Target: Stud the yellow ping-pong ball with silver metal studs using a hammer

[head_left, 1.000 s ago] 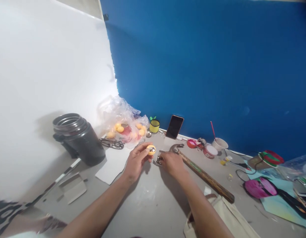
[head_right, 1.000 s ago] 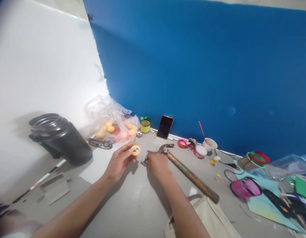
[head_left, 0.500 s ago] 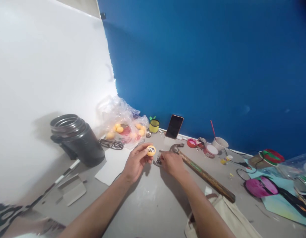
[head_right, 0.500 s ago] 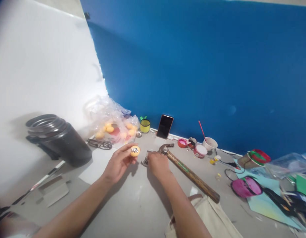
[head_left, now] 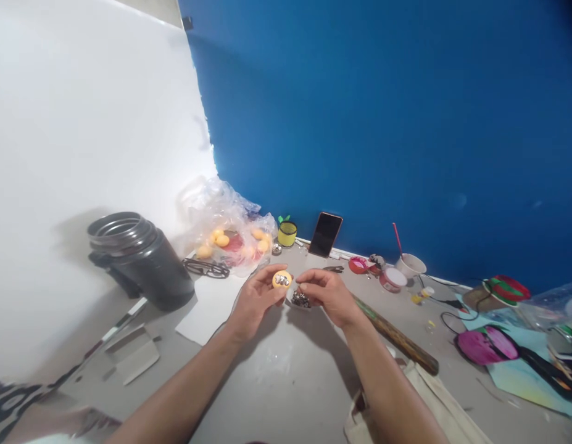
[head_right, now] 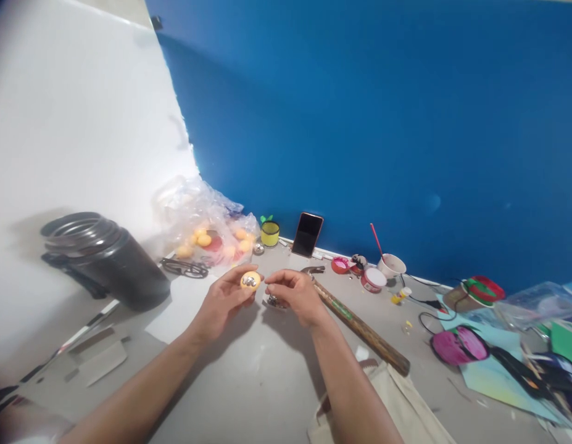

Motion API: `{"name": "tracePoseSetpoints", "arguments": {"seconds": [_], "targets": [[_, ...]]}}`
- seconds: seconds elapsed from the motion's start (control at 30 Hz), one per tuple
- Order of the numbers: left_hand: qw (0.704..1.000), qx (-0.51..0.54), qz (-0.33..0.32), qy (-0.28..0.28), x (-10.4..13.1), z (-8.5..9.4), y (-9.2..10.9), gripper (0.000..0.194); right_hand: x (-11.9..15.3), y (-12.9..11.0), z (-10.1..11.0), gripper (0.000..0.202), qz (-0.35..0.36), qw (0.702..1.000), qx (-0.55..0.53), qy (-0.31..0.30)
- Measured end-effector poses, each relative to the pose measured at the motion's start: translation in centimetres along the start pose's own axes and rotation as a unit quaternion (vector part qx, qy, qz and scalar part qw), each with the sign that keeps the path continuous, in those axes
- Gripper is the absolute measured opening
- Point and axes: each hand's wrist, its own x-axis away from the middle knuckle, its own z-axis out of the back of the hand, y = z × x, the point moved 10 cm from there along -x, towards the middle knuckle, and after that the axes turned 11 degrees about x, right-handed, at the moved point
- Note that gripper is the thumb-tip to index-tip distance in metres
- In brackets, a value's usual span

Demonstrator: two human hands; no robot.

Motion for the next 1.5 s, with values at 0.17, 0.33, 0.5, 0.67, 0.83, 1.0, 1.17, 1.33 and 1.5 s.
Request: {"name": "tracePoseSetpoints", "arguments": {"seconds": [0.17,0.33,0.5,0.67,0.83,1.0,1.17,1.33,1.5], "targets": [[0.997,-0.073,-0.019,-0.011,0.4,-0.4,0.4,0.043,0.4,-0.3,-1.4,0.036,-0.004,0.99,-0.131,-0.045],[0.995,-0.1,-0.018,0.005,0.6,-0.5,0.7,0.043,0.5,-0.3,-1.9,0.039,-0.011,0.985,-0.163,-0.056],[0.993,-0.114,-0.022,0.008,0.7,-0.6,0.8,0.043,0.5,-0.6,-2.3,0.04,-0.001,0.983,-0.168,-0.074],[0.993,-0.113,-0.026,0.007,0.6,-0.4,0.6,0.042,0.5,-0.5,-2.5,0.041,-0.004,0.983,-0.171,-0.074],[0.992,-0.124,-0.025,0.015,0.6,-0.4,0.6,0.041,0.4,-0.2,-2.1,0.04,-0.01,0.983,-0.167,-0.074],[0.988,-0.142,-0.024,0.054,0.5,0.1,1.0,0.039,-0.4,1.6,0.3,0.033,-0.038,0.999,0.024,-0.023],[0.987,-0.146,-0.014,0.065,0.5,0.1,0.9,0.04,-1.1,2.7,2.6,0.016,-0.055,0.965,0.255,0.025],[0.987,-0.153,0.003,0.037,0.3,-0.2,0.5,0.036,-0.9,2.9,1.6,0.035,-0.084,0.996,0.02,-0.036],[0.995,-0.09,0.049,-0.012,0.1,-0.5,-1.0,0.027,-0.1,2.1,-0.7,0.042,-0.096,0.988,-0.085,-0.09]]}}
